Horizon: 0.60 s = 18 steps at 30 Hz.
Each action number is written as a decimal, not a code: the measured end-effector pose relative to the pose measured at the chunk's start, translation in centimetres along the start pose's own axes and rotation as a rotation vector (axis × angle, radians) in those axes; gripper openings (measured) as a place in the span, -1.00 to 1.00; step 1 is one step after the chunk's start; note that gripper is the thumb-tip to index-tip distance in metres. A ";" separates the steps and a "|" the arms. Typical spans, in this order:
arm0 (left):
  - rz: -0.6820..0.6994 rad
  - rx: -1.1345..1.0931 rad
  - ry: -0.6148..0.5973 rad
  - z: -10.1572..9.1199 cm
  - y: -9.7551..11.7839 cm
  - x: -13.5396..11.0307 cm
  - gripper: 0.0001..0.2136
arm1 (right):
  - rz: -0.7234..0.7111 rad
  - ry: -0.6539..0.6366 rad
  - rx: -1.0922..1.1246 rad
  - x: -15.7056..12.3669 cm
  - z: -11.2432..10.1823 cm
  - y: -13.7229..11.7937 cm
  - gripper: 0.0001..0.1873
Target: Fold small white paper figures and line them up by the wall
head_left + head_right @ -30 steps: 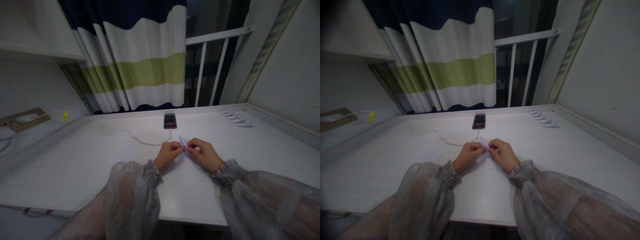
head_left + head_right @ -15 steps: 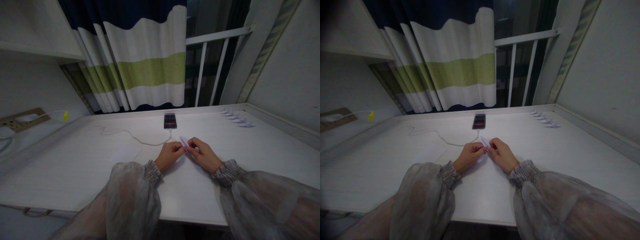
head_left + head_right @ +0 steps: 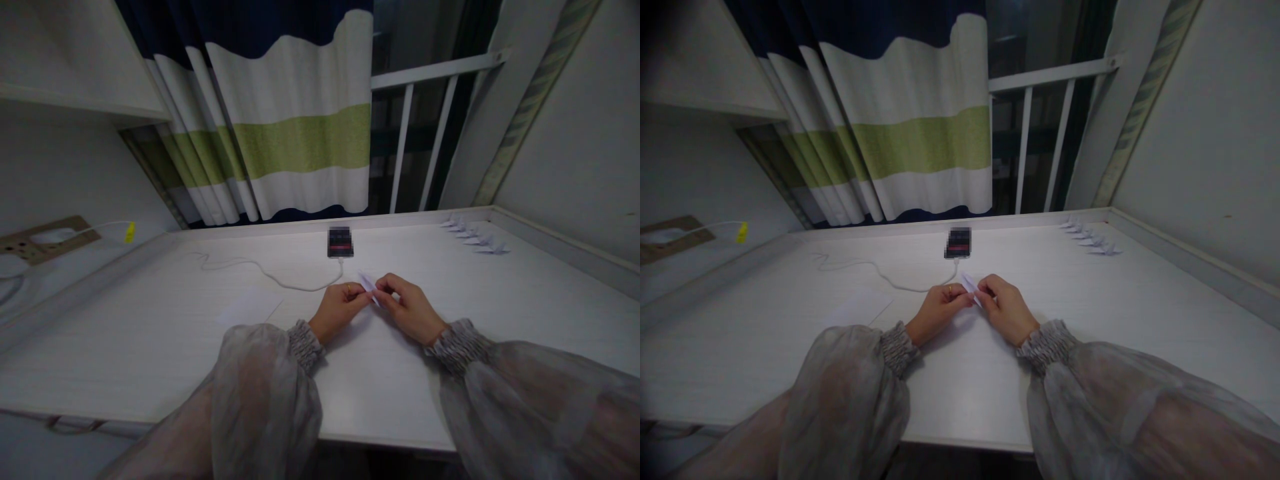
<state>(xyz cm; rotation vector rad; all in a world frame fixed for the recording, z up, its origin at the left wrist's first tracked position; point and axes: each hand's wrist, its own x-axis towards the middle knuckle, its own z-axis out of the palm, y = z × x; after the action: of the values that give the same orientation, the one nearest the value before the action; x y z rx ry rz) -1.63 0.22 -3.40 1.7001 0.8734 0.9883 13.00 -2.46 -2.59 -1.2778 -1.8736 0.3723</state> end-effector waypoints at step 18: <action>-0.014 -0.371 0.021 -0.2 0.3 0.1 -0.77 | 0.015 -0.076 0.114 -0.1 0.1 -0.2 -0.86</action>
<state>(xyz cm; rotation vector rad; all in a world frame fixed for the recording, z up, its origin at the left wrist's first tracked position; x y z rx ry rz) -1.70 0.25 -3.02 1.3686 0.6655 1.0849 12.80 -2.60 -2.50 -1.2167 -1.8784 0.5347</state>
